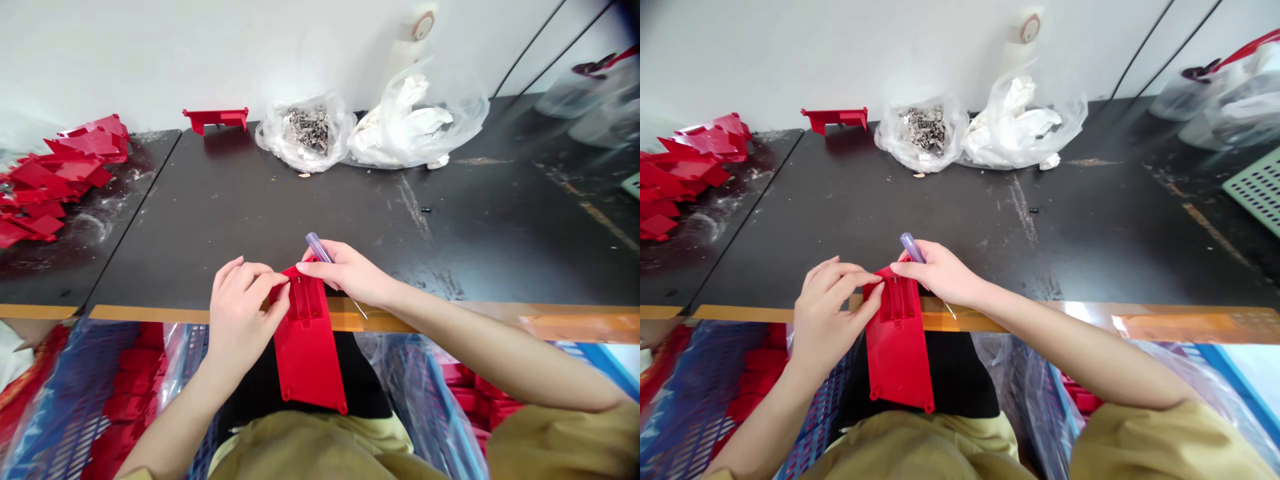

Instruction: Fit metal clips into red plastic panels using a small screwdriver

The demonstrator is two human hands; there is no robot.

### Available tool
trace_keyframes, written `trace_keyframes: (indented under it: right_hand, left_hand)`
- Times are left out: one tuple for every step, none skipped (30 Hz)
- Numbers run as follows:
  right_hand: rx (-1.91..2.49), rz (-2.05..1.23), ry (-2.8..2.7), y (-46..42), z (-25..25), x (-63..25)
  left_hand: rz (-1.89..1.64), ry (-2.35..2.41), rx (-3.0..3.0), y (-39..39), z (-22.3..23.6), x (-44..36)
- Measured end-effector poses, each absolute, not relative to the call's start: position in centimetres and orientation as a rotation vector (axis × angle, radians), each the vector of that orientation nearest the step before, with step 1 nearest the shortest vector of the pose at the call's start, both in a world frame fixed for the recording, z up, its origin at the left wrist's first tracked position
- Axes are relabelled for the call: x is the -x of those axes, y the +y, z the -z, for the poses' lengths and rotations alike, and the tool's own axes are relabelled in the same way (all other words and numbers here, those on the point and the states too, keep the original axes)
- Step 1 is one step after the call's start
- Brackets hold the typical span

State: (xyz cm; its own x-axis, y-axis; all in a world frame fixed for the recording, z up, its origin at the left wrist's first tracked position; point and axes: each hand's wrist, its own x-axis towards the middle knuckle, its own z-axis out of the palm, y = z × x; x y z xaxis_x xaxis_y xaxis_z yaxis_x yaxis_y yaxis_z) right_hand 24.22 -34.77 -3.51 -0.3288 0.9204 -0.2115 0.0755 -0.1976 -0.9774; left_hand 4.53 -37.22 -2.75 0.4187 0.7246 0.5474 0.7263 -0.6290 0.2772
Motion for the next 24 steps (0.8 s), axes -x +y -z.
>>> trace_keyframes:
  right_hand:
    - [1.213, -1.607, -1.383, -34.8, 3.5, -24.2]
    - [1.212, -1.613, -1.38, -34.8, 3.4, -24.2]
    - [1.21, -1.62, -1.377, -34.9, 3.3, -24.2]
    - [1.208, -1.625, -1.371, -34.9, 3.3, -24.2]
    - [1.208, -1.629, -1.365, -34.9, 3.2, -24.2]
    - [1.209, -1.633, -1.355, -35.0, 3.1, -24.2]
    - [1.211, -1.638, -1.344, -35.0, 3.1, -24.2]
    - [1.213, -1.643, -1.334, -35.0, 3.1, -24.2]
    - [1.215, -1.647, -1.329, -35.1, 3.0, -24.2]
    - [1.215, -1.647, -1.328, -35.1, 3.0, -24.2]
    - [1.213, -1.645, -1.329, -35.1, 3.0, -24.2]
    - [1.209, -1.64, -1.33, -35.1, 2.9, -24.3]
    - [1.202, -1.636, -1.331, -35.2, 2.8, -24.3]
    - [1.196, -1.63, -1.33, -35.2, 2.7, -24.2]
    - [1.19, -1.62, -1.327, -35.3, 2.5, -24.2]
    - [1.186, -1.606, -1.325, -35.3, 2.2, -24.2]
    - [1.182, -1.586, -1.327, -35.4, 1.8, -24.2]
    - [1.178, -1.56, -1.334, -35.6, 1.3, -24.2]
    - [1.174, -1.531, -1.347, -35.7, 0.7, -24.2]
    - [1.164, -1.501, -1.363, -36.0, 0.0, -24.3]
    - [1.146, -1.469, -1.379, -36.3, -0.8, -24.4]
    - [1.123, -1.443, -1.391, -36.6, -1.7, -24.4]
    - [1.094, -1.422, -1.398, -36.9, -2.7, -24.5]
    - [1.061, -1.408, -1.4, -37.3, -3.7, -24.6]
  left_hand:
    - [1.025, -1.388, 2.631, -37.3, 2.6, -4.6]
    - [1.042, -1.449, 2.618, -37.3, 2.5, -4.6]
    - [1.063, -1.534, 2.608, -37.3, 2.3, -4.7]
    - [1.076, -1.639, 2.606, -37.3, 2.2, -4.7]
    - [1.067, -1.753, 2.62, -37.2, 2.0, -4.6]
    - [1.033, -1.858, 2.652, -37.1, 1.9, -4.6]
    - [0.986, -1.939, 2.702, -37.0, 1.8, -4.6]
    - [0.929, -1.99, 2.76, -36.9, 1.7, -4.6]
    - [0.885, -2.018, 2.802, -36.9, 1.7, -4.6]
    - [0.865, -2.029, 2.821, -36.8, 1.6, -4.6]
    - [0.871, -2.032, 2.83, -36.7, 1.6, -4.6]
    - [0.904, -2.042, 2.841, -36.7, 1.6, -4.7]
    - [0.956, -2.065, 2.864, -36.6, 1.6, -4.7]
    - [1.025, -2.095, 2.894, -36.6, 1.5, -4.8]
    - [1.107, -2.125, 2.924, -36.5, 1.4, -4.8]
    - [1.189, -2.145, 2.948, -36.4, 1.2, -4.8]
    - [1.264, -2.144, 2.962, -36.3, 1.0, -4.8]
    - [1.325, -2.121, 2.967, -36.2, 0.6, -4.9]
    - [1.372, -2.073, 2.97, -36.1, 0.1, -4.9]
    - [1.413, -2.008, 2.974, -36.1, -0.5, -4.9]
    - [1.451, -1.933, 2.98, -36.2, -1.2, -5.0]
    - [1.49, -1.847, 2.979, -36.3, -1.9, -5.0]
    - [1.531, -1.754, 2.965, -36.5, -2.7, -5.1]
    - [1.562, -1.668, 2.944, -36.8, -3.6, -5.2]
